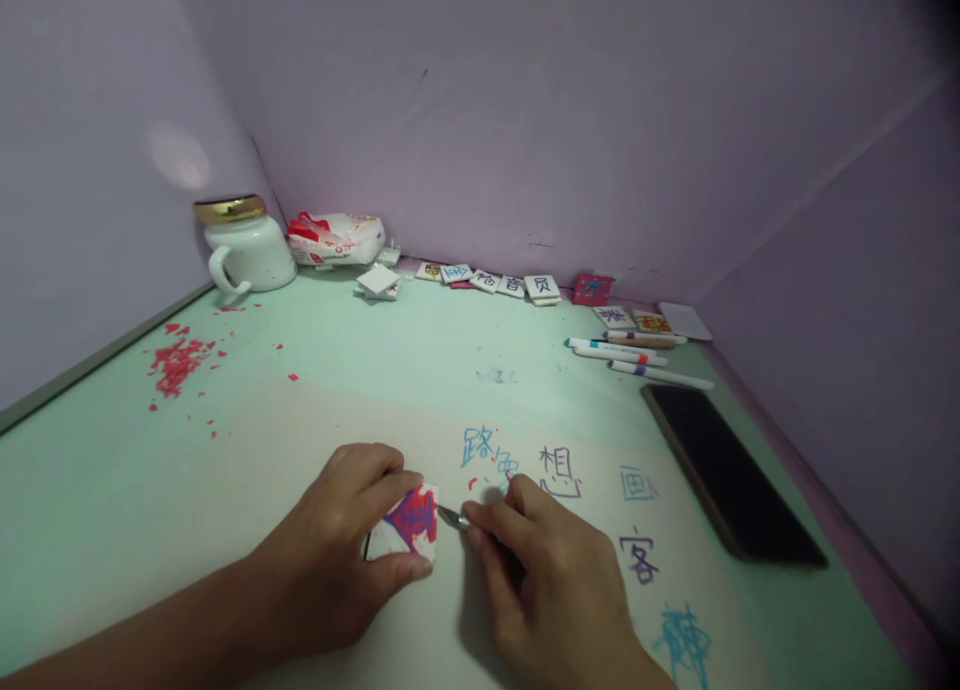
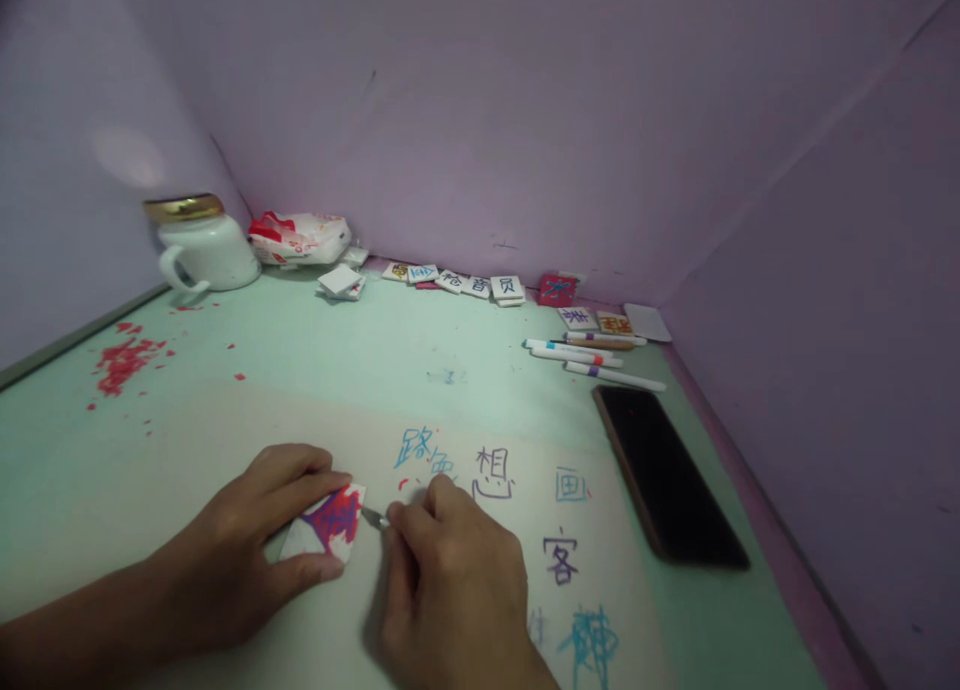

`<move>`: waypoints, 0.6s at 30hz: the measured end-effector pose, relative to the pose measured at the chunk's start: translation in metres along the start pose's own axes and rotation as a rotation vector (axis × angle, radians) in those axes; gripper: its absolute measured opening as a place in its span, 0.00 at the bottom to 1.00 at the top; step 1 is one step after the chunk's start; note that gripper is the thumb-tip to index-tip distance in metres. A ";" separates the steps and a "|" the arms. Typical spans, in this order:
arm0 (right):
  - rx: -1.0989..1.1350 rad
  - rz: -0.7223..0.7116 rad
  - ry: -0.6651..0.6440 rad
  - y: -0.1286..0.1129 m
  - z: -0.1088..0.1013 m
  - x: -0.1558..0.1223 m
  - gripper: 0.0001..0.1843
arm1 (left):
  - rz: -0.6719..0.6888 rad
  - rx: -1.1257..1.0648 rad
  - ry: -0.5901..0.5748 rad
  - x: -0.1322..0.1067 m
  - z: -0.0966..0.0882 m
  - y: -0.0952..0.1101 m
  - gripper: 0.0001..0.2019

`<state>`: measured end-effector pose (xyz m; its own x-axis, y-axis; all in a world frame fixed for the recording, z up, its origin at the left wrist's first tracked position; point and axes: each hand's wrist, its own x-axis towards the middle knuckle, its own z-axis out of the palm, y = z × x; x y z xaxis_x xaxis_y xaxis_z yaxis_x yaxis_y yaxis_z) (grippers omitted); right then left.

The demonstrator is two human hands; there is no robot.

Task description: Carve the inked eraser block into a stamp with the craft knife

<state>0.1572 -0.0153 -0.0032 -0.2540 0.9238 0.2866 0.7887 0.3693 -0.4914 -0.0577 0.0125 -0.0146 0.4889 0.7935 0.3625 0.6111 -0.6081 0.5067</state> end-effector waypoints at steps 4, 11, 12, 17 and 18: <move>0.025 0.012 0.009 -0.003 -0.001 0.002 0.13 | 0.003 0.012 0.015 0.000 0.000 0.000 0.20; 0.028 0.040 -0.014 -0.003 0.000 0.000 0.14 | 0.003 0.003 0.026 -0.003 0.002 -0.003 0.21; 0.026 0.029 -0.029 -0.002 0.000 -0.001 0.13 | 0.005 0.003 0.023 -0.004 0.002 -0.003 0.21; 0.032 0.001 -0.060 0.000 -0.004 -0.001 0.13 | 0.002 0.004 0.022 -0.004 0.002 -0.004 0.22; 0.040 0.002 -0.062 0.000 -0.005 -0.001 0.13 | 0.005 0.005 0.025 -0.003 0.003 -0.004 0.22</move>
<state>0.1603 -0.0163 0.0006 -0.2881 0.9284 0.2346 0.7663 0.3704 -0.5249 -0.0604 0.0123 -0.0199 0.4763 0.7909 0.3843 0.6119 -0.6120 0.5010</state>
